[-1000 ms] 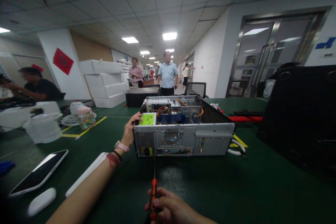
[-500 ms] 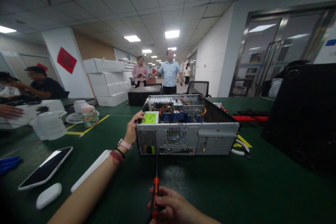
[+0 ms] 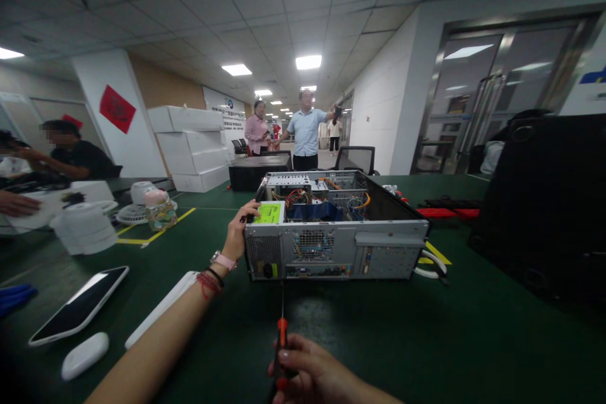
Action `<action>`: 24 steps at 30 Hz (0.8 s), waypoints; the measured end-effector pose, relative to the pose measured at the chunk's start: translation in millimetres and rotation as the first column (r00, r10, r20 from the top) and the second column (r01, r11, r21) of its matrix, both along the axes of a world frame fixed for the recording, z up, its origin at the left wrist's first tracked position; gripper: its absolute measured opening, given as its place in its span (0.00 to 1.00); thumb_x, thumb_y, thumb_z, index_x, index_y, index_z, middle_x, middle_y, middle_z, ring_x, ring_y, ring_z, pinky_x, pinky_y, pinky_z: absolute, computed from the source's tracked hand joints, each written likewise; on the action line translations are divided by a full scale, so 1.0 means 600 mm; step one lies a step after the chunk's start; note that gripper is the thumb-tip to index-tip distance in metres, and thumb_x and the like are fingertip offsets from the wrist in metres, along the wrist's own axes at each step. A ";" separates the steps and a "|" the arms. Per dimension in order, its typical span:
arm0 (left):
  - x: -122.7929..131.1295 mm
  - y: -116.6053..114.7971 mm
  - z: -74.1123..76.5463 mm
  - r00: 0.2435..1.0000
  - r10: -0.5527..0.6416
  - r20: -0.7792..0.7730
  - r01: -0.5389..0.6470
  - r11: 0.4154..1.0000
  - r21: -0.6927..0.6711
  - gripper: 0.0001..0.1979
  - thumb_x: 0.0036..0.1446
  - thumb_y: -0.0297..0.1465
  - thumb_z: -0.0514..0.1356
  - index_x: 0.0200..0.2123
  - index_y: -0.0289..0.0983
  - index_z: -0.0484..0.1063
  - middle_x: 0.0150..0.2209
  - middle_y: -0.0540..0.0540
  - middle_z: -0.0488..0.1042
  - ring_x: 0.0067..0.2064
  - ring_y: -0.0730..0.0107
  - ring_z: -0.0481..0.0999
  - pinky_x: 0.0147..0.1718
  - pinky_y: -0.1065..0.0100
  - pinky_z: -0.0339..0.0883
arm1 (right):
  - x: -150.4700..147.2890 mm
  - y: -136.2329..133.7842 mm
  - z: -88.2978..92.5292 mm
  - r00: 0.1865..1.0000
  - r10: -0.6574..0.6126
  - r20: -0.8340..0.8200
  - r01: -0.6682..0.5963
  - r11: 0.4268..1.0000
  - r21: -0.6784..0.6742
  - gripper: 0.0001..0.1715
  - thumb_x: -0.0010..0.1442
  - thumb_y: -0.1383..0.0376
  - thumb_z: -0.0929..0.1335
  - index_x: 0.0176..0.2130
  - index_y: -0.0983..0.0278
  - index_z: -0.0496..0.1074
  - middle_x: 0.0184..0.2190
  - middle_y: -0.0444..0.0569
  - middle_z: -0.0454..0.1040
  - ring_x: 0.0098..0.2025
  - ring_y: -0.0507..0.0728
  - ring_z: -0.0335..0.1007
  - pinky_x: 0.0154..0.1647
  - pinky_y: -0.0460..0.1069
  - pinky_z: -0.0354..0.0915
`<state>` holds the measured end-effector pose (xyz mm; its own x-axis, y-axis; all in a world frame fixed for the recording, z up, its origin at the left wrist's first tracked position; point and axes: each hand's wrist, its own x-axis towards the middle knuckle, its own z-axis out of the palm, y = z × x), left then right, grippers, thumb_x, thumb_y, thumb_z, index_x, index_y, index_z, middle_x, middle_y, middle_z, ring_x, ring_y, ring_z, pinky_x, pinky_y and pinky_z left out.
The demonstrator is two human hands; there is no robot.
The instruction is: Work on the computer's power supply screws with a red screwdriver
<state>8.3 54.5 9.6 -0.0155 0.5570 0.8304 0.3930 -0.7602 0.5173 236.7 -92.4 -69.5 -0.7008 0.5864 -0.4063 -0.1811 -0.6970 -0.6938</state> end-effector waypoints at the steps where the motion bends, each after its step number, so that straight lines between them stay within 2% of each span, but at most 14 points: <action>1: 0.000 0.000 0.000 1.000 -0.004 0.001 0.004 1.000 0.003 0.17 0.60 0.37 0.41 0.35 0.37 0.67 0.49 0.41 0.70 0.59 0.59 0.63 0.56 0.56 0.57 | 0.000 0.000 0.001 1.000 0.004 -0.005 -0.004 1.000 0.002 0.29 0.45 0.59 0.73 0.42 0.62 0.58 0.31 0.42 0.73 0.22 0.49 0.72 0.24 0.43 0.61; 8: 0.000 0.000 0.002 1.000 0.005 -0.003 -0.005 1.000 -0.014 0.18 0.60 0.38 0.41 0.35 0.37 0.67 0.50 0.41 0.70 0.59 0.59 0.62 0.57 0.56 0.55 | 0.003 0.000 0.007 0.998 0.047 -0.034 -0.046 0.999 0.018 0.30 0.47 0.58 0.72 0.46 0.62 0.58 0.33 0.44 0.73 0.26 0.51 0.74 0.26 0.43 0.60; 24: 0.001 -0.001 0.002 1.000 0.002 0.001 -0.002 1.000 0.004 0.19 0.60 0.40 0.41 0.34 0.37 0.68 0.49 0.40 0.71 0.59 0.58 0.63 0.56 0.56 0.56 | 0.005 0.002 0.004 0.994 0.094 -0.060 -0.091 0.995 0.043 0.27 0.49 0.58 0.69 0.47 0.62 0.60 0.36 0.46 0.72 0.28 0.52 0.74 0.25 0.43 0.57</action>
<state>8.7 54.1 10.7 -0.0173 0.5532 0.8329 0.3942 -0.7618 0.5142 239.6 -91.1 -67.3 -0.7757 0.5330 -0.3379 -0.1606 -0.6845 -0.7111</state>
